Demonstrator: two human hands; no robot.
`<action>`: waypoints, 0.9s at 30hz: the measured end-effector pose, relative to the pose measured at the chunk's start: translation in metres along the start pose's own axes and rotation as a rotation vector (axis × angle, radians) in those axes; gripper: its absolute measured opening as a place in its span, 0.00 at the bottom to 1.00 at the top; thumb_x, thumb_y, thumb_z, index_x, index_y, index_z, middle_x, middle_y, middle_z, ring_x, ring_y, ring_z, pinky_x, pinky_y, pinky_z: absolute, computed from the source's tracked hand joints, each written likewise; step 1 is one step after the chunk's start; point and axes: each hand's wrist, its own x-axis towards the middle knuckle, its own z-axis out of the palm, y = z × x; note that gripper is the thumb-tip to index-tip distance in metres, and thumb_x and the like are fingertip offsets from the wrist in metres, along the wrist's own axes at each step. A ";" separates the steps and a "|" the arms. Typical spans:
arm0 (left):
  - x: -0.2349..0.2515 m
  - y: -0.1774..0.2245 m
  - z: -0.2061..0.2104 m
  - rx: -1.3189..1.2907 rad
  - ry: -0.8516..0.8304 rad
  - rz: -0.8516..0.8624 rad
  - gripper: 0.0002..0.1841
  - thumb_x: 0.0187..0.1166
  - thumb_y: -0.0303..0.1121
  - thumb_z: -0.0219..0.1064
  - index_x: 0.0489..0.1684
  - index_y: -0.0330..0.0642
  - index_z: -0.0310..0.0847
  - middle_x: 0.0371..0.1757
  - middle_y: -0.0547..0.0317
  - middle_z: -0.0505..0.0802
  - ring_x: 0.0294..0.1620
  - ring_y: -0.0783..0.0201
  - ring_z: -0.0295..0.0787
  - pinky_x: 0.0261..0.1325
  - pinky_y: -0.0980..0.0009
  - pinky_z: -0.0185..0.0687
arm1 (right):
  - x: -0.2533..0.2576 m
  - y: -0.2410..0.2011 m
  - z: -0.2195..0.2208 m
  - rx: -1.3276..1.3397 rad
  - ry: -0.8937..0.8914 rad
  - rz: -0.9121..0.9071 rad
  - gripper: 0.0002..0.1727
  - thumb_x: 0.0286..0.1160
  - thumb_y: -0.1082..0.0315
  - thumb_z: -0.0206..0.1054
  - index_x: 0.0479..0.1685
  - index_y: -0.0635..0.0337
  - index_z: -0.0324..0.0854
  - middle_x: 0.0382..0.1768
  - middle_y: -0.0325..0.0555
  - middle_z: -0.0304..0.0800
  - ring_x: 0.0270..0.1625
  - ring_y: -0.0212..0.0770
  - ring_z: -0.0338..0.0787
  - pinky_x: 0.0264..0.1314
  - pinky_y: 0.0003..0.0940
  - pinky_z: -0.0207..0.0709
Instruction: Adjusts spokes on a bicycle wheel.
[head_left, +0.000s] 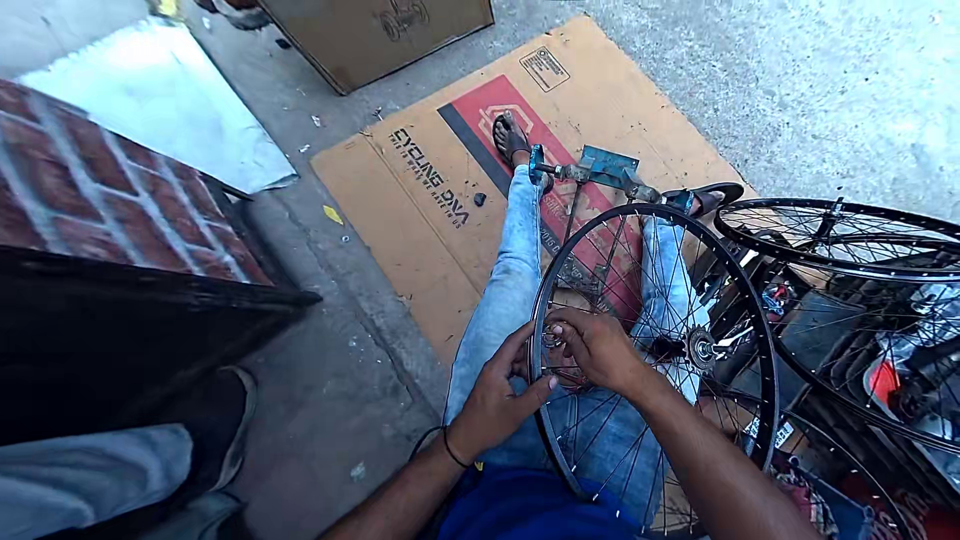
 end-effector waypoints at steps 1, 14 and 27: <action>0.001 0.002 0.002 0.003 0.000 -0.012 0.43 0.70 0.37 0.74 0.91 0.48 0.58 0.46 0.60 0.92 0.41 0.63 0.90 0.47 0.68 0.90 | 0.000 0.001 0.001 -0.059 0.016 -0.033 0.16 0.93 0.58 0.54 0.60 0.50 0.87 0.25 0.36 0.91 0.24 0.37 0.89 0.29 0.45 0.86; 0.020 0.009 0.003 0.030 -0.143 -0.030 0.57 0.62 0.32 0.73 0.97 0.54 0.35 0.32 0.66 0.85 0.30 0.70 0.84 0.36 0.73 0.86 | -0.029 0.004 0.010 -0.409 0.559 -0.158 0.14 0.87 0.60 0.63 0.55 0.55 0.91 0.47 0.40 0.98 0.46 0.37 0.97 0.48 0.36 0.92; 0.011 -0.001 -0.011 0.073 -0.146 -0.018 0.60 0.59 0.35 0.74 0.97 0.48 0.33 0.34 0.67 0.86 0.30 0.71 0.85 0.36 0.71 0.88 | -0.012 0.009 0.016 -0.518 0.415 -0.197 0.12 0.79 0.65 0.68 0.55 0.52 0.94 0.62 0.49 0.94 0.56 0.46 0.96 0.58 0.44 0.91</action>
